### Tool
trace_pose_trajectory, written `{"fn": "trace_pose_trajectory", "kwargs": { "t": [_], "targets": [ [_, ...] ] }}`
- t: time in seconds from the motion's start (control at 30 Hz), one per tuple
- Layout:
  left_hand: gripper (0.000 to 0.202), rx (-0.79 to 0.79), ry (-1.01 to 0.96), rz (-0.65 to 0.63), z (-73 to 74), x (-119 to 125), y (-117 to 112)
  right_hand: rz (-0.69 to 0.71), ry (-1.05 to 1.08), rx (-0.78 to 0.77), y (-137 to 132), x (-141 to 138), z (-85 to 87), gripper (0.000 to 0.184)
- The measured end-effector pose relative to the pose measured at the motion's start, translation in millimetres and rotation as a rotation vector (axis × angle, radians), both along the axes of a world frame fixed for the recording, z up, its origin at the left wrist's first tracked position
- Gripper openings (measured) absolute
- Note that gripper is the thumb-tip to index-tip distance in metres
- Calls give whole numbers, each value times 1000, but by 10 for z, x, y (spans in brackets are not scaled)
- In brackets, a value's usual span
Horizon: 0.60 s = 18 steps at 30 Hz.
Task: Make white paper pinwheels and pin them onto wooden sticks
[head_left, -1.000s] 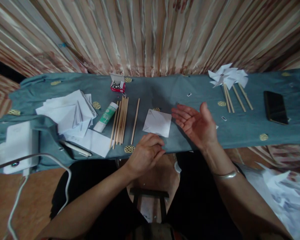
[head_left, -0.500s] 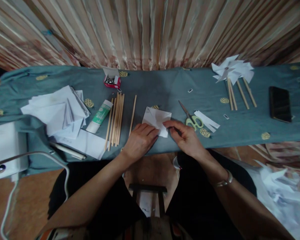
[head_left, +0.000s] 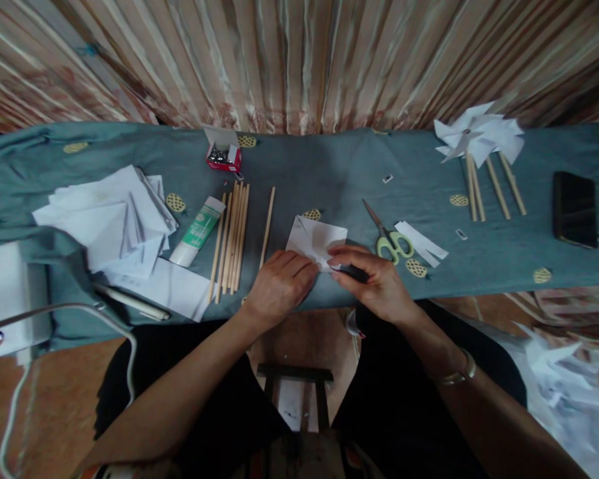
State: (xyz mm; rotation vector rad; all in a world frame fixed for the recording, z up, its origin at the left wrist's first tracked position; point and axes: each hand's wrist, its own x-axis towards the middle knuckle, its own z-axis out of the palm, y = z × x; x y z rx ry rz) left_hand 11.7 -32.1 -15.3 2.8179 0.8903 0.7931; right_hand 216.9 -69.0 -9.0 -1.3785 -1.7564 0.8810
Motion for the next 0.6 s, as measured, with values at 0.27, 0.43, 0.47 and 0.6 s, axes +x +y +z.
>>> {"fn": "trace_pose_trajectory", "kwargs": {
  "t": [0.27, 0.43, 0.47, 0.6],
  "targets": [
    [12, -54, -50, -20, 2, -14, -73, -36, -4, 14, 29, -58, -16, 5],
    [15, -93, -82, -9, -25, -6, -82, -57, -124, 55, 57, -108, -7, 5],
    [15, -96, -88, -13, -30, -7, -84, -51, -145, 59, 58, -113, 0, 6],
    [14, -98, -111, -50, -48, -16, -90, -10, -212, 91, 58, -122, 23, 11]
  ]
}}
